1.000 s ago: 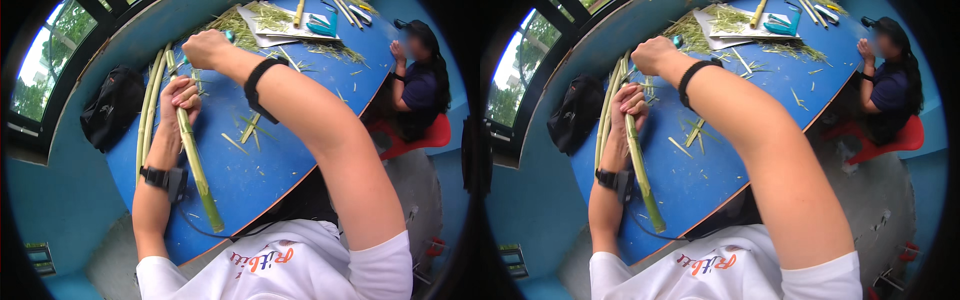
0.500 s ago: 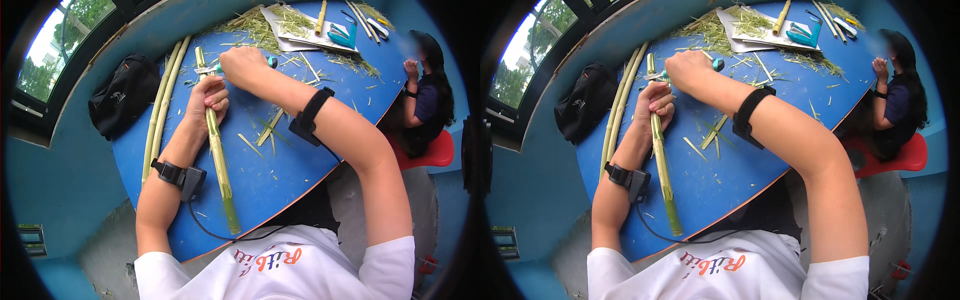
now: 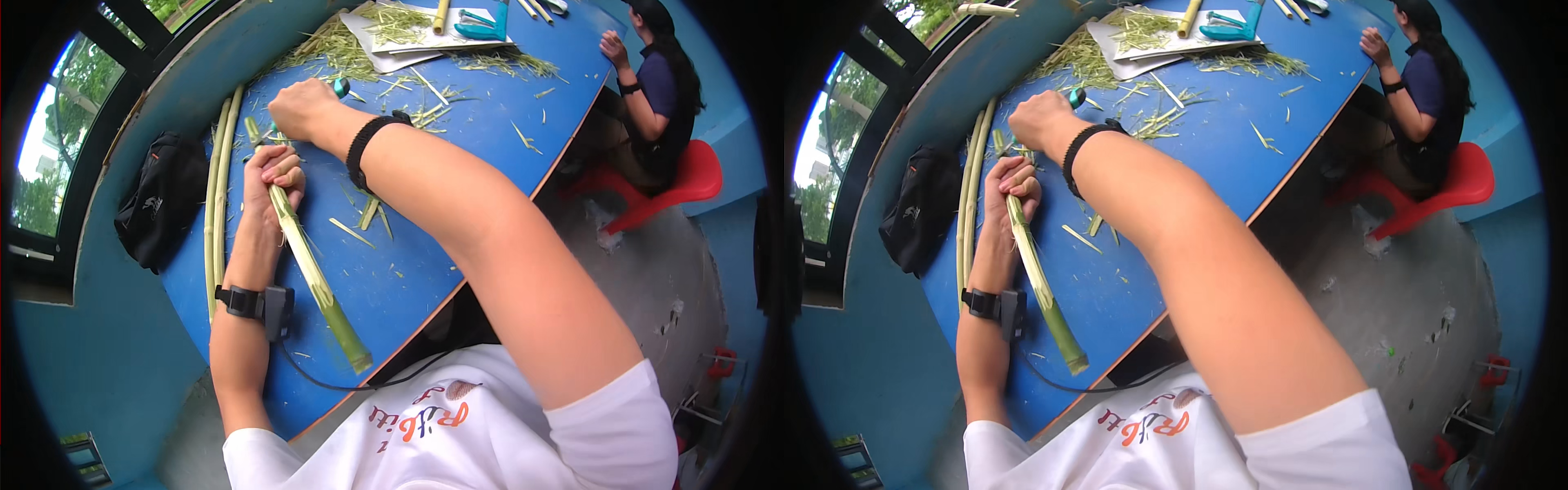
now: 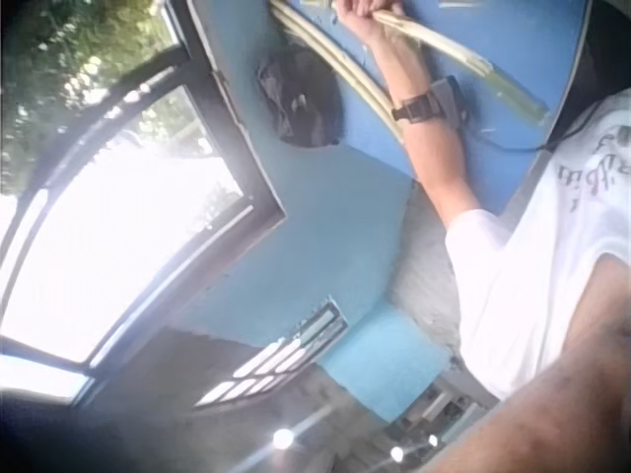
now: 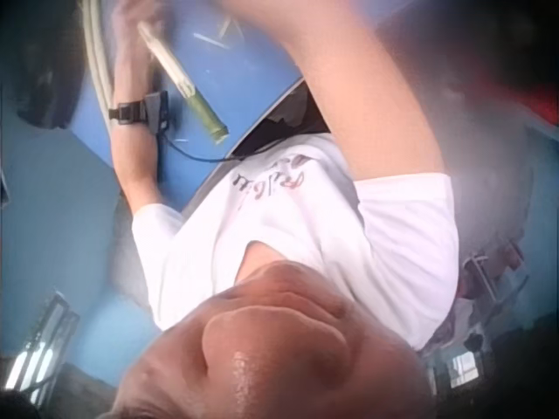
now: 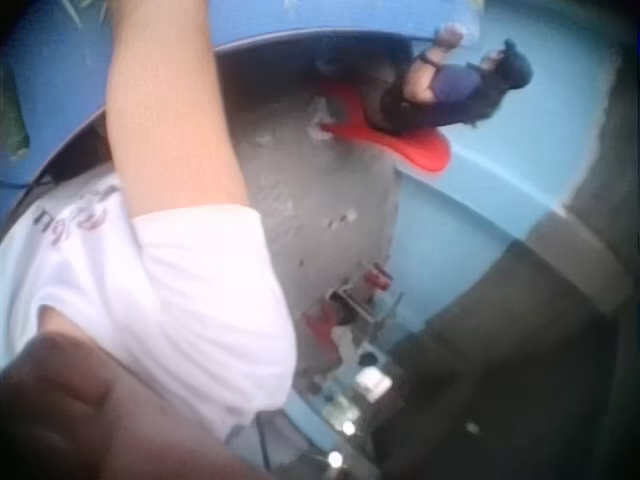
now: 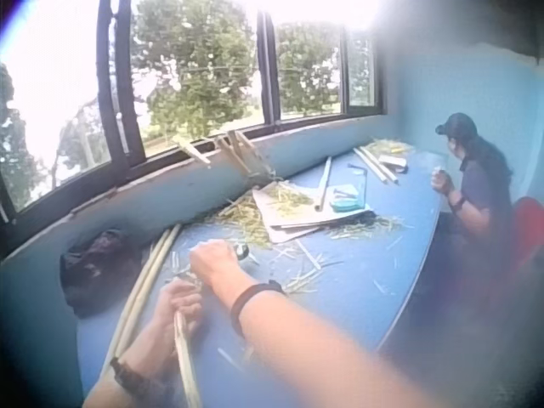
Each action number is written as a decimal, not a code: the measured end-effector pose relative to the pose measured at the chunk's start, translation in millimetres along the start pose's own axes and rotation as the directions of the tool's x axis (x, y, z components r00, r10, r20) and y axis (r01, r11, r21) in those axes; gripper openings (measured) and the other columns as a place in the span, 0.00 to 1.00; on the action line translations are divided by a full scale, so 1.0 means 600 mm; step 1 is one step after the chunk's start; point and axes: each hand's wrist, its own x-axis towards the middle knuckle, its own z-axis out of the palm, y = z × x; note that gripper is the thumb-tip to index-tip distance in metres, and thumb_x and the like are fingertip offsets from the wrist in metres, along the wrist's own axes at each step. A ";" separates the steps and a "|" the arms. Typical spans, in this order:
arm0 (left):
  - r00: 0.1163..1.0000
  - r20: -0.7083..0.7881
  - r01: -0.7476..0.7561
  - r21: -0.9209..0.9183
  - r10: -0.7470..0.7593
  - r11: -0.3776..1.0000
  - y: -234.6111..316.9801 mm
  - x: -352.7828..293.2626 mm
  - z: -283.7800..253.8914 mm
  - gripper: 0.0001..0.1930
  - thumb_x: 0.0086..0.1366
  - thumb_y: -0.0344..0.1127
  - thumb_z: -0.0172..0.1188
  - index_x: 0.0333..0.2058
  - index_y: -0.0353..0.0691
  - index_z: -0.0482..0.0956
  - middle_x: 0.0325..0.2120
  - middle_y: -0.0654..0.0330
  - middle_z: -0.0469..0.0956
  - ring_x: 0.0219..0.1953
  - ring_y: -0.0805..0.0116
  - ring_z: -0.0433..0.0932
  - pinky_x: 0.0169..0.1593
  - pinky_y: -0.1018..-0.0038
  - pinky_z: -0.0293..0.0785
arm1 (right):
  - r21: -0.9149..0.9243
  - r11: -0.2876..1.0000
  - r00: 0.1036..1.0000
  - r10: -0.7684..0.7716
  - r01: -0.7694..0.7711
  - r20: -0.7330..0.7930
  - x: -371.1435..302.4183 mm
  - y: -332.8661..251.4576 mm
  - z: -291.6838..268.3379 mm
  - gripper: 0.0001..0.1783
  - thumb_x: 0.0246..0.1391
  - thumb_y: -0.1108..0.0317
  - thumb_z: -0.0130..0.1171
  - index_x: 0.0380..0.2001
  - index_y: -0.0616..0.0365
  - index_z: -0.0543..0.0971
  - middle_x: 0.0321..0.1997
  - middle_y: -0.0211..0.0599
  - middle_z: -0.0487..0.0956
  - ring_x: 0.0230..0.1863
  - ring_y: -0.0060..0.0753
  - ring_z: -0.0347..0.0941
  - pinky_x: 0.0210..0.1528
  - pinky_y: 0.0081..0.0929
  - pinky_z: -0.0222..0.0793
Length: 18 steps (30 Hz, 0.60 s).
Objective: The recorder uses a utility knife to shave and carve strips off a green bamboo stalk.
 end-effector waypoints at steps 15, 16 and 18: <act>0.994 0.037 -0.105 0.339 0.098 0.935 -0.021 -0.001 -0.002 0.12 0.59 0.30 0.50 0.18 0.47 0.60 0.09 0.74 0.55 0.09 0.87 0.55 0.12 0.88 0.56 | 0.127 0.992 1.000 -0.017 0.016 0.005 -0.058 0.052 -0.025 0.13 0.41 0.61 0.56 0.23 0.62 0.78 0.23 0.49 0.77 0.29 0.49 0.75 0.31 0.39 0.70; 0.995 0.049 -0.097 0.357 0.085 0.929 -0.020 -0.001 -0.001 0.11 0.59 0.31 0.50 0.19 0.47 0.60 0.09 0.74 0.55 0.09 0.87 0.55 0.12 0.88 0.56 | 0.148 0.988 0.999 -0.033 0.029 0.019 -0.061 0.056 -0.023 0.15 0.42 0.59 0.56 0.22 0.63 0.78 0.22 0.49 0.76 0.28 0.48 0.74 0.31 0.39 0.70; 0.995 0.067 -0.091 0.380 0.070 0.921 -0.022 -0.001 0.000 0.08 0.58 0.30 0.51 0.22 0.46 0.62 0.10 0.75 0.55 0.09 0.87 0.56 0.11 0.88 0.54 | 0.180 0.983 0.998 -0.054 0.047 0.033 -0.063 0.059 -0.018 0.17 0.44 0.57 0.56 0.22 0.64 0.77 0.21 0.49 0.76 0.26 0.48 0.74 0.30 0.38 0.69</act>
